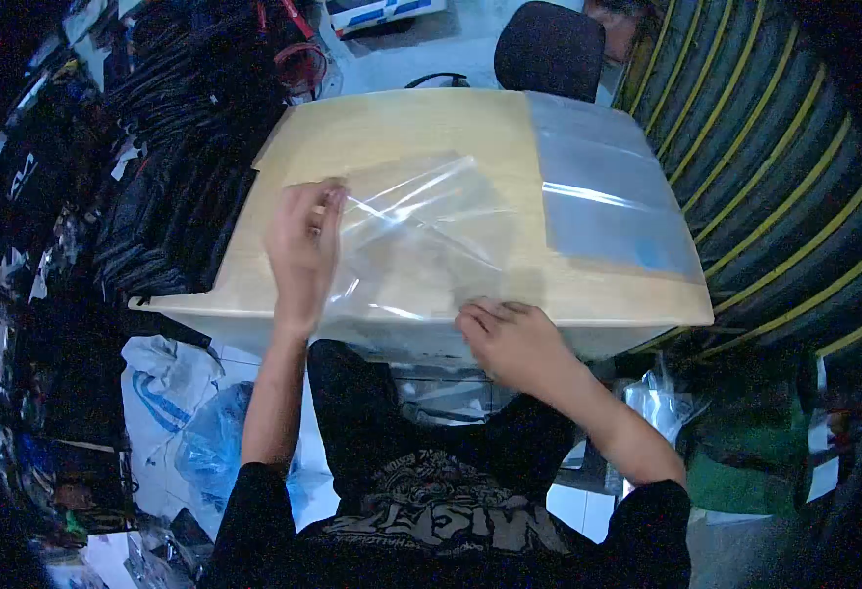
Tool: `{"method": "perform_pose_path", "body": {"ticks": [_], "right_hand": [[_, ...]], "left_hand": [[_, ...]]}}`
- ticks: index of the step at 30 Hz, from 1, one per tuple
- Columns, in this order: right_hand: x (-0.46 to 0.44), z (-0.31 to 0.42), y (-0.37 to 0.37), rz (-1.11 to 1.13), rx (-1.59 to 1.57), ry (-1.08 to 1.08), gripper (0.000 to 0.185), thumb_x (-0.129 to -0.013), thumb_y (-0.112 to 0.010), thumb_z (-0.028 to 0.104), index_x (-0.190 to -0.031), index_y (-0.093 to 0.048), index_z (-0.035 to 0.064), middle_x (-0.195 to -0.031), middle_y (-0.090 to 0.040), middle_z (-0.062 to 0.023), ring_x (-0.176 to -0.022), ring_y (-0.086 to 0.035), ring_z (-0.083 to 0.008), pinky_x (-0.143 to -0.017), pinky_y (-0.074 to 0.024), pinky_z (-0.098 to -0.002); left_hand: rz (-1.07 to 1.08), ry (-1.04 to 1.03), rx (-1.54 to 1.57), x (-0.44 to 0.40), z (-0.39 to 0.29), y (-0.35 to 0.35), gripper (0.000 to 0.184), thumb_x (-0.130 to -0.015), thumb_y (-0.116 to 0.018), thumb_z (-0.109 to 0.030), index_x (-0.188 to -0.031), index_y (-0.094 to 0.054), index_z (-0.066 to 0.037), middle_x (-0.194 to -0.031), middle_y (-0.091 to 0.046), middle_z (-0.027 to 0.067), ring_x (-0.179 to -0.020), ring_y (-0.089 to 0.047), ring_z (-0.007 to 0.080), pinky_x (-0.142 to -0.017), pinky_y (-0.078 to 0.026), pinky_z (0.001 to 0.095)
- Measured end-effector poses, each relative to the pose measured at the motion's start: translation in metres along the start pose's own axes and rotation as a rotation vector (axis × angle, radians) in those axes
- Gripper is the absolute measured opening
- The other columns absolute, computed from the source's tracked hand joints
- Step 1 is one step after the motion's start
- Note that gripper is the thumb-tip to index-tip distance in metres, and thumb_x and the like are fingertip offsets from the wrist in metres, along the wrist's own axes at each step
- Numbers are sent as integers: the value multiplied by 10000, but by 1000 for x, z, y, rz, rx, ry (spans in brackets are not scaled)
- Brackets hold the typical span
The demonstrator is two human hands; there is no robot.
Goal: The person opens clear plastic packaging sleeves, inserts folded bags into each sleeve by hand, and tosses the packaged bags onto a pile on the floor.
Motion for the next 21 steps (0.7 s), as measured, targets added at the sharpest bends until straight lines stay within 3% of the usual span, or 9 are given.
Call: {"method": "perform_pose_path", "body": {"ticks": [1, 4, 7, 10, 12, 13, 17, 18, 21], "right_hand": [[-1, 7, 28, -149, -10, -24, 239, -801, -593, 162, -1009, -522, 68, -1001, -642, -91, -881, -654, -230, -638, -536, -349], [-12, 8, 41, -38, 75, -196, 266, -828, -577, 147, -1079, -532, 73, -900, -660, -103, -780, -666, -263, -595, -533, -363], [-25, -28, 11, -128, -463, -385, 339, -827, -589, 152, -1151, -534, 70, -775, -628, -158, -711, -658, -251, -636, -525, -367], [-36, -51, 9, -558, -1226, -442, 196, -884, -583, 246, -968, -585, 68, -650, -586, -106, -651, -625, -150, -613, -511, -322], [-42, -54, -25, -590, -2079, -744, 224, -921, -555, 304, -916, -592, 83, -636, -582, -56, -647, -606, -127, -599, -506, -310], [-71, -47, -31, -145, -2521, -86, 296, -948, -507, 391, -959, -586, 106, -739, -594, -12, -652, -587, -129, -602, -500, -303], [-86, -101, -51, -723, -2372, -428, 405, -936, -506, 439, -1043, -550, 51, -915, -596, -74, -799, -569, -146, -698, -497, -299], [-85, -106, -58, -708, -2315, -600, 441, -952, -482, 410, -1083, -529, -8, -984, -596, -107, -861, -565, -192, -760, -491, -321], [-101, -102, -54, -669, -2559, -561, 459, -955, -469, 397, -1091, -502, -40, -1052, -571, -148, -932, -558, -253, -868, -476, -377]], "left_hand": [[70, -92, -20, 6, -17, -8, 157, -808, -647, -58, -965, -653, -64, -904, -599, 108, -654, -622, 232, -540, -507, 315], [391, -217, 186, 37, -70, -43, 275, -728, -683, -12, -992, -665, -81, -914, -581, 78, -625, -611, 208, -536, -505, 308], [443, -278, 153, 50, -91, -45, 332, -728, -623, -41, -1056, -633, -91, -984, -578, 83, -705, -639, 239, -581, -539, 319], [523, -313, 235, 56, -94, -49, 354, -751, -599, -55, -1100, -600, -111, -1038, -566, 72, -760, -641, 251, -620, -544, 342], [614, -315, 220, 66, -98, -57, 333, -777, -585, -67, -1106, -585, -120, -1063, -560, 67, -784, -639, 258, -638, -543, 357], [666, -314, 212, 70, -97, -63, 306, -794, -578, -76, -1097, -581, -122, -1074, -558, 65, -790, -637, 262, -642, -541, 364], [713, -353, 298, 93, -119, -70, 204, -819, -567, -136, -1022, -572, -118, -1022, -574, 59, -780, -632, 251, -597, -514, 348], [703, -358, 340, 100, -127, -67, 199, -810, -574, -147, -1006, -575, -114, -1000, -580, 56, -770, -633, 239, -582, -507, 339], [607, -665, 196, 116, -159, -50, 183, -771, -597, -145, -949, -603, -101, -947, -598, 40, -721, -623, 179, -571, -485, 295]]}}
Point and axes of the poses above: each hand's wrist, its own x-axis away from the middle knuckle, its own y-axis out of the back of the hand, z = x × y, the point moved 10 cm from there along -x, towards the middle knuckle
